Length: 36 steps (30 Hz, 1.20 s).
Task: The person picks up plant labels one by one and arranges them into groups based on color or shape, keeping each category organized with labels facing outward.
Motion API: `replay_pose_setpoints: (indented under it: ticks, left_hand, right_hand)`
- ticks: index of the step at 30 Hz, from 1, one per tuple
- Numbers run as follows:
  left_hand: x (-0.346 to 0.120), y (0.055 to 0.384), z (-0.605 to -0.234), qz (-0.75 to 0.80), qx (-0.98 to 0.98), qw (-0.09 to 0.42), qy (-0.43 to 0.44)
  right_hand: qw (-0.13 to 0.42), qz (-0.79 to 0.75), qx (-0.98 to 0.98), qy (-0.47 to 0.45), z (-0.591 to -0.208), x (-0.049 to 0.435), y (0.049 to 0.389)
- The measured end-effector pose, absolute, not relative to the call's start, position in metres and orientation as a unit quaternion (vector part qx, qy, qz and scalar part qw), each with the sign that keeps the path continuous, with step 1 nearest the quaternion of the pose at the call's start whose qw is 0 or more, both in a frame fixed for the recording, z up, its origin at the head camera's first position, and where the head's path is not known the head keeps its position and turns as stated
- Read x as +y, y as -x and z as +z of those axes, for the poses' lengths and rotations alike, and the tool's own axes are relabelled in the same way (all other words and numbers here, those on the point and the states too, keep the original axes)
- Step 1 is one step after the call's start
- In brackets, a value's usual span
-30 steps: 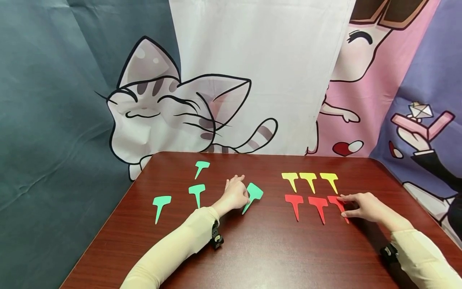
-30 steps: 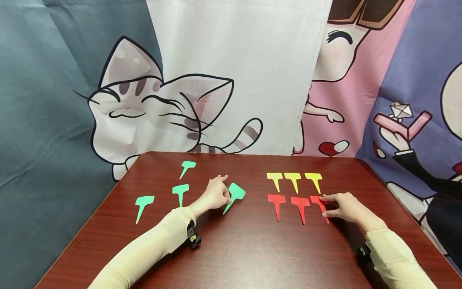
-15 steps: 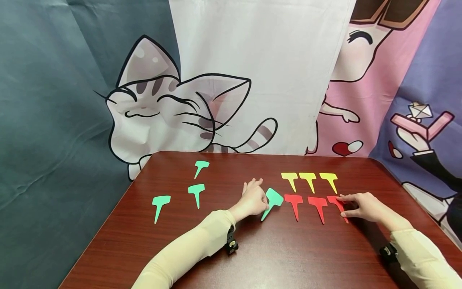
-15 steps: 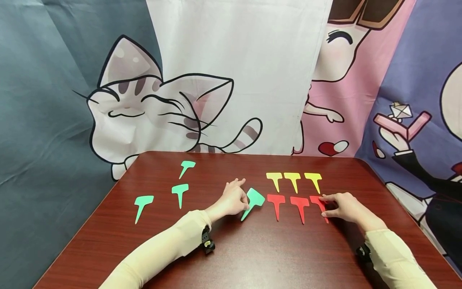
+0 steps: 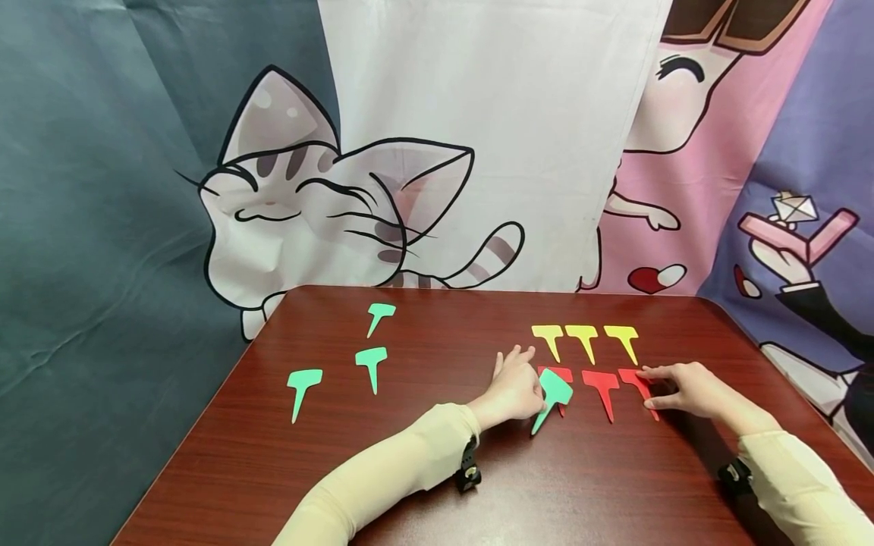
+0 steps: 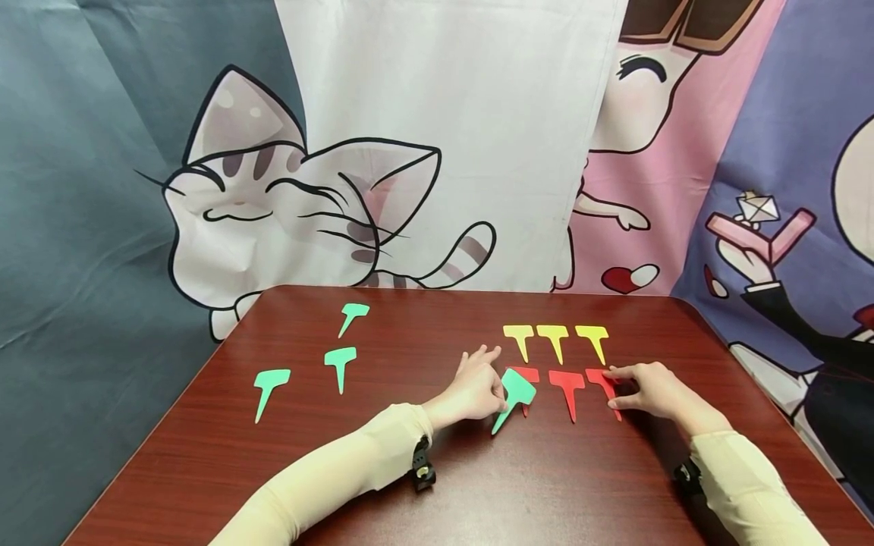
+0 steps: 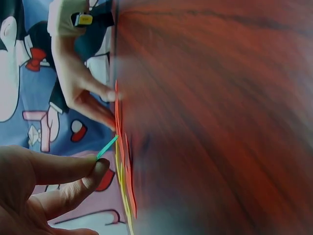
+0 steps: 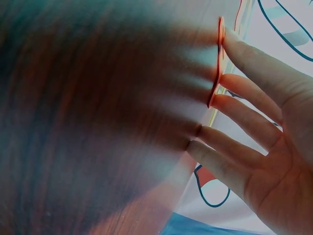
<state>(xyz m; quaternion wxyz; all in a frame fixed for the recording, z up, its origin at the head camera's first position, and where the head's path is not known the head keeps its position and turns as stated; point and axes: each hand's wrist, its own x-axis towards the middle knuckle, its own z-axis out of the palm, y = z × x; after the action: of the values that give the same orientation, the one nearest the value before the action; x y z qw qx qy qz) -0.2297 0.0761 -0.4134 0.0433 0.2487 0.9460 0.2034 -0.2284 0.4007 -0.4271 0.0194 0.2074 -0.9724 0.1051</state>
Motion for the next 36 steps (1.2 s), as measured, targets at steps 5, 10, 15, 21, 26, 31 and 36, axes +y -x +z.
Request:
replay_pose_setpoints:
  ticks: [5, 10, 15, 21, 26, 31, 36]
  left_hand:
    - [0.094, 0.225, -0.414, 0.187, 0.947, 0.045, -0.256]
    - [0.11, 0.221, -0.417, 0.173, 0.948, 0.042, -0.264]
    - [0.122, 0.216, -0.416, 0.164, 0.948, 0.038, -0.271]
    - [0.134, 0.208, -0.413, 0.156, 0.945, 0.042, -0.284]
    - [0.144, 0.202, -0.413, 0.146, 0.945, 0.045, -0.29]
    - [0.154, 0.202, -0.415, 0.132, 0.946, 0.044, -0.292]
    - [0.164, 0.2, -0.419, 0.121, 0.948, 0.043, -0.29]
  right_hand:
    - [0.021, 0.105, -0.973, -0.206, -0.426, 0.401, 0.228]
    - [0.021, 0.105, -0.972, -0.207, -0.427, 0.401, 0.229]
    - [0.03, 0.098, -0.972, -0.213, -0.427, 0.402, 0.229]
    - [0.039, 0.094, -0.971, -0.217, -0.427, 0.402, 0.228]
    - [0.031, 0.095, -0.972, -0.212, -0.427, 0.401, 0.229]
    - [0.025, 0.098, -0.973, -0.207, -0.426, 0.4, 0.23]
    - [0.024, 0.097, -0.973, -0.207, -0.427, 0.401, 0.23]
